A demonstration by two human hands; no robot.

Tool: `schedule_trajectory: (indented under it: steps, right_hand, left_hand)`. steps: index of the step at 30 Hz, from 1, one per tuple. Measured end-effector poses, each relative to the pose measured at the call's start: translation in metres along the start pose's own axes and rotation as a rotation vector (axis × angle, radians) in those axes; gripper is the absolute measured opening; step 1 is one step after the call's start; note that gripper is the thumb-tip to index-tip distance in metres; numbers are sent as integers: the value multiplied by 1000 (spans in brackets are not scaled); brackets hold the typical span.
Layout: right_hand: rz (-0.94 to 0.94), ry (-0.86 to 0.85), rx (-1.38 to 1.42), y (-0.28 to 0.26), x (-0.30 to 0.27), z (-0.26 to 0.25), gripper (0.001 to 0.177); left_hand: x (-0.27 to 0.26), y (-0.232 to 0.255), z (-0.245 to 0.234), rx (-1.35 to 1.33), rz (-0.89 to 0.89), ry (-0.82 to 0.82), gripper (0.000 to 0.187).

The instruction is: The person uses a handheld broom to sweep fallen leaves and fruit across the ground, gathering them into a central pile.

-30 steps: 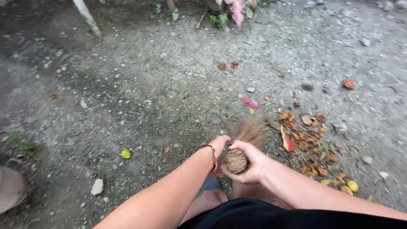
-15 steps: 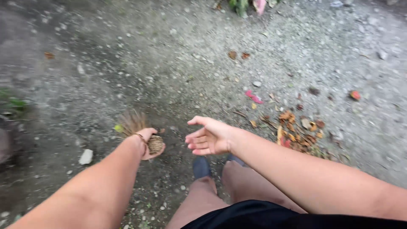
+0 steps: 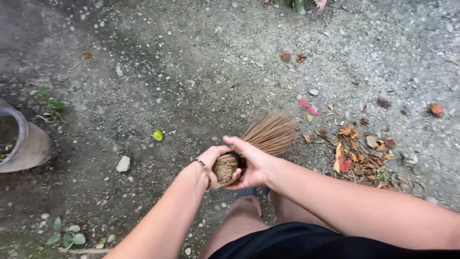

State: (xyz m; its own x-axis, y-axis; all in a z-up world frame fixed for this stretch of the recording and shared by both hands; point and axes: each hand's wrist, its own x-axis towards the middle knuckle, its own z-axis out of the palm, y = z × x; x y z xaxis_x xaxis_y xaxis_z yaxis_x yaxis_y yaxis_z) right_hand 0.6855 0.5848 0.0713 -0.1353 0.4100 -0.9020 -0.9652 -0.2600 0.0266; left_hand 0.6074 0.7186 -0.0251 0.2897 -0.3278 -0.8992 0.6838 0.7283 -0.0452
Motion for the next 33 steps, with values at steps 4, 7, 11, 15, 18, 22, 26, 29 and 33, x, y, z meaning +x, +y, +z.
schedule_trajectory:
  steps: [4,7,11,15,18,22,26,29,33]
  right_hand:
    - [5,-135,103,-9,39,-22,61]
    - [89,-395,232,-29,63,-64,51]
    - [137,-217,562,-55,97,-149,44]
    - [125,-159,695,-72,57,-244,35]
    - [48,-17,875,-78,17,-284,31]
    - [-161,212,817,-82,18,-265,19]
    - [-205,92,526,-88,15,-228,15]
    - [-104,-51,459,-103,8,-209,14]
    - [22,-10,506,-131,30,-202,18]
  left_hand:
    - [9,6,10,-23,207,33,45]
    - [-41,19,47,224,141,238,71]
    - [-42,41,88,762,175,392,64]
    - [43,49,87,746,215,254,62]
    - [83,30,100,615,120,180,60]
    - [100,12,134,687,78,186,59]
    - [102,11,167,647,127,201,56]
    - [94,17,191,635,187,260,55]
    - [70,29,213,715,262,393,54]
